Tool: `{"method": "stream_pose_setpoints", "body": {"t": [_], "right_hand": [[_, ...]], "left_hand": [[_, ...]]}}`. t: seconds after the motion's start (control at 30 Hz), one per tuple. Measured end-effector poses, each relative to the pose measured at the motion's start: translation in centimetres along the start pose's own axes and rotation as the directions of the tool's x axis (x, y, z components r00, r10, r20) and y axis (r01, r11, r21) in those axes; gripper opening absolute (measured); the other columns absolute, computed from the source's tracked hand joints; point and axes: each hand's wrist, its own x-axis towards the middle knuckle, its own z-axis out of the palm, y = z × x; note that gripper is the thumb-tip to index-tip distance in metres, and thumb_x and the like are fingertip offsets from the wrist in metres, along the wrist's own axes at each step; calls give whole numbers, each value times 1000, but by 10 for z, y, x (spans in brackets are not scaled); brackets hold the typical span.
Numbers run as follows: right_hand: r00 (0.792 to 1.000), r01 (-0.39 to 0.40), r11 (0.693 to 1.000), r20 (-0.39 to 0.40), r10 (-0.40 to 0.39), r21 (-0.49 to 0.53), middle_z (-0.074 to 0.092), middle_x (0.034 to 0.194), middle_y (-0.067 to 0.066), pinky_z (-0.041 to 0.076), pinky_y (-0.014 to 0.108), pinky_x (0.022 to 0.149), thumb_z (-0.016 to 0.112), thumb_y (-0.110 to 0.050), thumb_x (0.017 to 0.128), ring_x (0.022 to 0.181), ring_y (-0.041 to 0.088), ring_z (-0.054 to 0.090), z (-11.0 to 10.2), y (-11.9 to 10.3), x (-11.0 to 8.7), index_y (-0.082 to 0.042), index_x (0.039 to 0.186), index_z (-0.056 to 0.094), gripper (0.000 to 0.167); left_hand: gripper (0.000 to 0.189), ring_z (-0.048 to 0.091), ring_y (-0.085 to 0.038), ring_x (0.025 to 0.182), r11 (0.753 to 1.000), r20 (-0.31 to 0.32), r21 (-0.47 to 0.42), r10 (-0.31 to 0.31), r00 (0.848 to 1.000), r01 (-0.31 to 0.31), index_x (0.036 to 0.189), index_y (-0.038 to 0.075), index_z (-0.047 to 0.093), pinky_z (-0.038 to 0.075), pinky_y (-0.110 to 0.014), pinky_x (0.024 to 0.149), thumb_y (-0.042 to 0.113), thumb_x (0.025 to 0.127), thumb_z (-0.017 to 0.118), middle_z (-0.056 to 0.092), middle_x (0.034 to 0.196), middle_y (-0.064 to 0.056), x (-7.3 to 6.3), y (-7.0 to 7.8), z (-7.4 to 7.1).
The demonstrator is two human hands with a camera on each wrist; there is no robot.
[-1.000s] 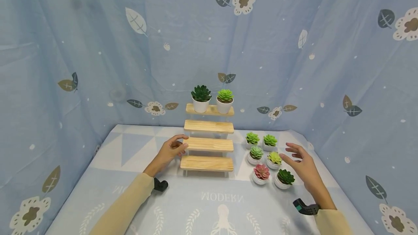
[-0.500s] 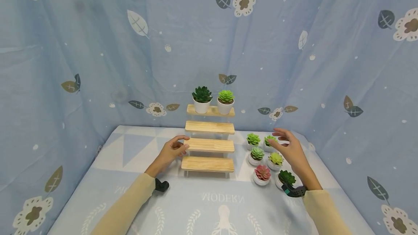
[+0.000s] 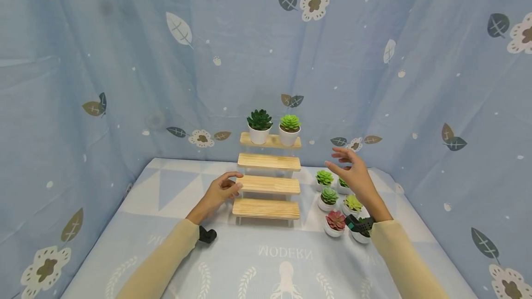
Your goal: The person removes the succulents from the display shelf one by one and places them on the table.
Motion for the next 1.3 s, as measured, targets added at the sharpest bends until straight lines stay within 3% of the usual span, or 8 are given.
{"method": "stream_pose_setpoints", "body": {"t": [0.17, 0.63, 0.93, 1.3], "right_hand": [[1000, 26, 999, -4, -26, 25, 53, 144, 13, 40, 54, 105, 76, -45, 94, 128, 34, 48, 12, -10, 15, -18, 152, 48, 69], [995, 84, 994, 41, -87, 69, 53, 144, 11, 42, 51, 107, 78, -44, 93, 130, 32, 50, 45, -31, 41, -19, 153, 45, 74], [998, 69, 997, 4, -69, 46, 51, 148, 12, 42, 50, 108, 77, -40, 95, 131, 29, 51, 57, -40, 60, -19, 156, 42, 73], [999, 35, 998, 19, -36, 61, 50, 149, 11, 45, 51, 106, 77, -53, 90, 134, 34, 49, 69, -43, 79, -17, 158, 39, 87]], "left_hand": [[47, 64, -47, 101, 1000, -10, -10, -8, 1000, 8, 144, 16, 57, 52, -61, 86, 31, 101, 69, 64, 111, -19, 1, 1, 0], [46, 67, -34, 94, 1000, -22, 4, -10, 1000, 10, 142, 16, 59, 56, -48, 81, 33, 100, 70, 64, 109, -17, -1, 0, 2], [48, 67, -33, 93, 1000, -22, -3, -8, 1000, 8, 142, 16, 58, 55, -52, 82, 35, 100, 71, 64, 107, -15, 0, 0, 1], [45, 68, -32, 93, 1000, -25, -12, 5, 1000, -6, 141, 15, 59, 56, -49, 80, 32, 101, 70, 64, 107, -15, 0, -1, 2]]}}
